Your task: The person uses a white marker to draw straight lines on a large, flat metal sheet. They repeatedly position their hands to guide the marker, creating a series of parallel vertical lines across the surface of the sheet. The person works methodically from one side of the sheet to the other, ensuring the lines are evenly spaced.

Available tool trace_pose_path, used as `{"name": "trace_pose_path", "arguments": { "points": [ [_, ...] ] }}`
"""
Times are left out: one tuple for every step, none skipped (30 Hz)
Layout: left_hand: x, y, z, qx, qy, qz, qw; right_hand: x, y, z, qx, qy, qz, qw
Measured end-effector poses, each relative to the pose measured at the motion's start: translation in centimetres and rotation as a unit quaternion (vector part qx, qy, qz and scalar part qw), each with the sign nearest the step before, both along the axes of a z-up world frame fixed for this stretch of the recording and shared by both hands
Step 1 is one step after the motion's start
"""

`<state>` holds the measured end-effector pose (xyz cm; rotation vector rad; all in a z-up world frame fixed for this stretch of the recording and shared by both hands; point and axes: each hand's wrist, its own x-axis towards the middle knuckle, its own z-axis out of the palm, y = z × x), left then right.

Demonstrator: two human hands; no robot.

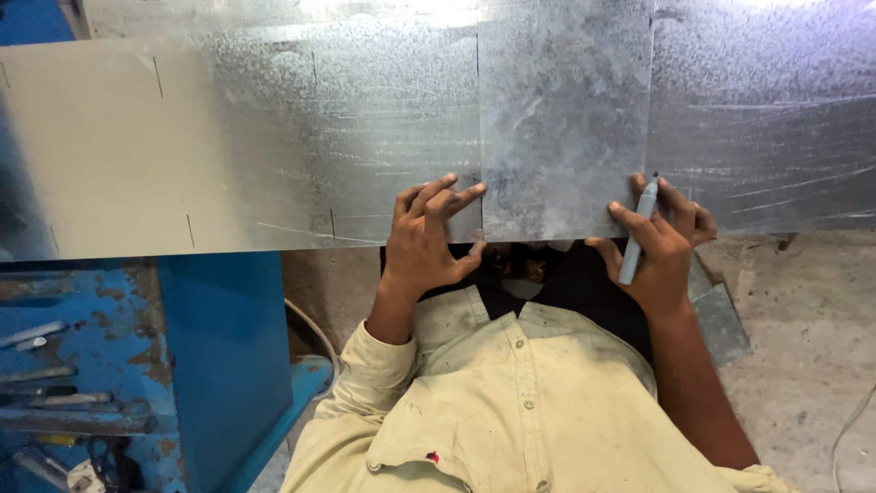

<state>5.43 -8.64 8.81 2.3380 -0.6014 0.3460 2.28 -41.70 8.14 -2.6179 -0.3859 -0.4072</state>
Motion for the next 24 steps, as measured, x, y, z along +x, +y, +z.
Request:
{"name": "trace_pose_path", "arguments": {
  "points": [
    [0.1, 0.0, 0.0, 0.000, -0.002, 0.002, 1.000, 0.1, 0.1, -0.1, 0.001, 0.000, -0.004, 1.000],
    [-0.2, -0.1, -0.1, -0.001, -0.001, 0.002, 1.000, -0.1, 0.1, -0.2, 0.000, 0.004, -0.009, 1.000],
    [-0.3, -0.2, -0.2, 0.000, 0.001, 0.004, 1.000, -0.3, 0.0, -0.2, 0.000, 0.006, -0.007, 1.000],
    [-0.3, -0.1, -0.3, 0.002, 0.001, 0.003, 1.000, -0.3, 0.0, -0.3, 0.001, 0.006, -0.007, 1.000],
    [-0.3, -0.2, -0.3, 0.003, 0.001, 0.002, 1.000, -0.3, -0.1, -0.3, 0.001, 0.006, -0.008, 1.000],
    [-0.3, -0.1, -0.3, 0.002, 0.002, 0.001, 1.000, -0.2, 0.0, -0.3, 0.006, 0.004, -0.002, 1.000],
    [-0.4, -0.1, -0.2, 0.000, 0.003, 0.000, 1.000, 0.0, -0.1, -0.2, 0.010, 0.002, 0.004, 1.000],
    [-0.2, -0.1, -0.2, -0.003, 0.001, -0.003, 1.000, 0.1, -0.2, 0.0, 0.013, -0.003, 0.007, 1.000],
    [-0.2, 0.0, 0.0, 0.000, 0.002, -0.007, 1.000, 0.0, -0.3, 0.3, 0.023, 0.000, 0.016, 1.000],
    [-0.2, 0.0, 0.3, 0.000, 0.002, -0.014, 1.000, -0.1, -0.5, 0.7, 0.031, 0.000, 0.022, 0.999],
    [-0.2, 0.1, 0.5, 0.000, 0.001, -0.021, 1.000, -0.1, -0.7, 1.0, 0.038, 0.001, 0.028, 0.999],
    [-0.2, 0.1, 0.7, 0.014, 0.006, -0.019, 1.000, -0.4, -1.0, 1.3, 0.069, 0.003, 0.027, 0.997],
    [-0.2, 0.2, 0.9, 0.029, 0.009, -0.017, 0.999, -0.5, -1.3, 1.6, 0.101, 0.004, 0.026, 0.995],
    [-0.1, 0.2, 1.0, 0.043, 0.013, -0.017, 0.999, -0.7, -1.7, 1.8, 0.132, 0.003, 0.023, 0.991],
    [0.0, 0.0, 1.0, 0.041, 0.002, -0.020, 0.999, -0.8, -2.2, 2.1, 0.131, -0.001, 0.021, 0.991],
    [0.0, 0.0, 1.1, 0.043, -0.009, -0.020, 0.999, -0.8, -2.4, 2.1, 0.133, -0.005, 0.023, 0.991],
    [0.1, -0.2, 1.0, 0.044, -0.019, -0.020, 0.999, -0.9, -2.7, 2.2, 0.136, -0.008, 0.024, 0.990],
    [0.0, -0.2, 0.9, 0.043, -0.024, -0.024, 0.999, -1.0, -3.0, 2.3, 0.147, -0.005, 0.026, 0.989],
    [0.1, -0.2, 0.9, 0.041, -0.029, -0.027, 0.998, -1.2, -3.3, 2.4, 0.157, -0.002, 0.028, 0.987],
    [0.0, -0.2, 1.0, 0.042, -0.034, -0.028, 0.998, -1.3, -3.5, 2.4, 0.170, 0.001, 0.033, 0.985],
    [-0.2, -0.2, 1.1, 0.011, -0.016, -0.033, 0.999, -1.3, -3.7, 2.4, 0.224, 0.022, 0.001, 0.974],
    [-0.2, -0.2, 1.4, -0.020, 0.001, -0.035, 0.999, -1.0, -3.9, 2.3, 0.278, 0.041, -0.027, 0.959],
    [-0.2, -0.2, 1.6, -0.051, 0.018, -0.036, 0.998, -0.7, -4.0, 2.3, 0.331, 0.060, -0.054, 0.940],
    [0.0, -0.4, 1.9, -0.056, 0.031, -0.017, 0.998, -0.2, -4.0, 2.3, 0.426, 0.063, -0.041, 0.902]
  ]
}}
